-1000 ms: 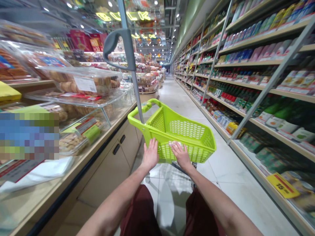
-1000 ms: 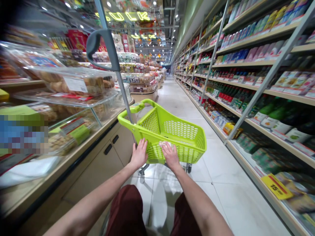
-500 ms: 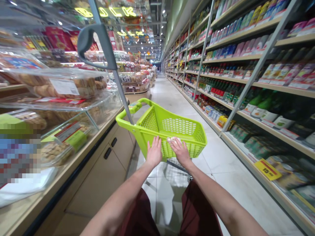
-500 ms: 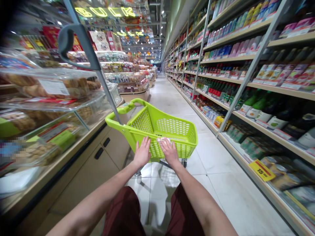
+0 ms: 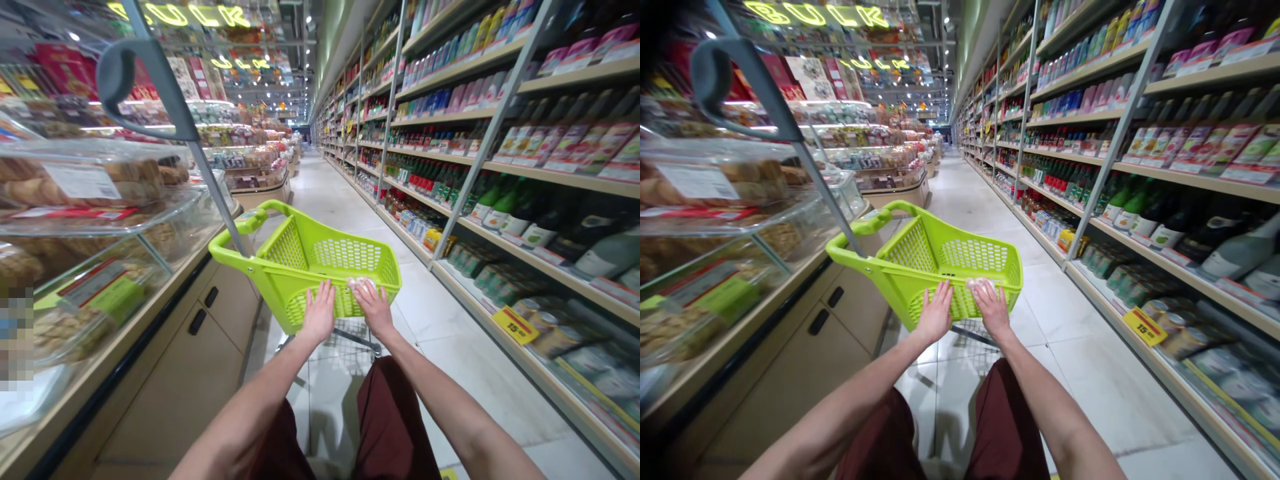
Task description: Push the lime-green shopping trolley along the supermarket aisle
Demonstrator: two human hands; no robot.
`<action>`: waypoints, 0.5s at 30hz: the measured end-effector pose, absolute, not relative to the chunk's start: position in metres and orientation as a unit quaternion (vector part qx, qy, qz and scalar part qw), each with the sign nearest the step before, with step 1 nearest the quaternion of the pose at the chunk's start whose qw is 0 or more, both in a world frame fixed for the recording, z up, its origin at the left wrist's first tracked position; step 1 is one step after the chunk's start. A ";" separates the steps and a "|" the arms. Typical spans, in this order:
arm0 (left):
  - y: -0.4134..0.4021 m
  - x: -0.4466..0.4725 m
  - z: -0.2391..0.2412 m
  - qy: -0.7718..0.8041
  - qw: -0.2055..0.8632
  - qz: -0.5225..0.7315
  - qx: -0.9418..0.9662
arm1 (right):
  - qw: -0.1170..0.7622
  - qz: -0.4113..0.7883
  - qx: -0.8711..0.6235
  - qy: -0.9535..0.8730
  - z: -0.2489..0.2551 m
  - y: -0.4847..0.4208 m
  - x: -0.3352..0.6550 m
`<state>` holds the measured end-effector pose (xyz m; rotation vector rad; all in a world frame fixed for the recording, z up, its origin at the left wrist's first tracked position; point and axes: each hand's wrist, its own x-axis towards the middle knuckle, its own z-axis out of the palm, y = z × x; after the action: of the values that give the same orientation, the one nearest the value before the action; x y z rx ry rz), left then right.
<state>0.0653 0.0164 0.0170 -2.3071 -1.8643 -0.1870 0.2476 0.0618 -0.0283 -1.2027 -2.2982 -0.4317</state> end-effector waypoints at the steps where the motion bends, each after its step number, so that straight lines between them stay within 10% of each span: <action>1: 0.015 0.070 0.016 -0.619 0.083 -0.063 -0.779 | 0.237 -0.152 -0.448 -0.849 -0.039 0.059 0.252; 15: 0.018 0.099 0.016 -0.579 0.060 -0.064 -0.811 | 0.282 -0.159 -0.496 -0.806 -0.034 0.055 0.294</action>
<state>0.0986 0.0185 0.0157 -2.4540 -1.7529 -0.1950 0.2941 0.0548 -0.0345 -1.3291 -2.1591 -0.4247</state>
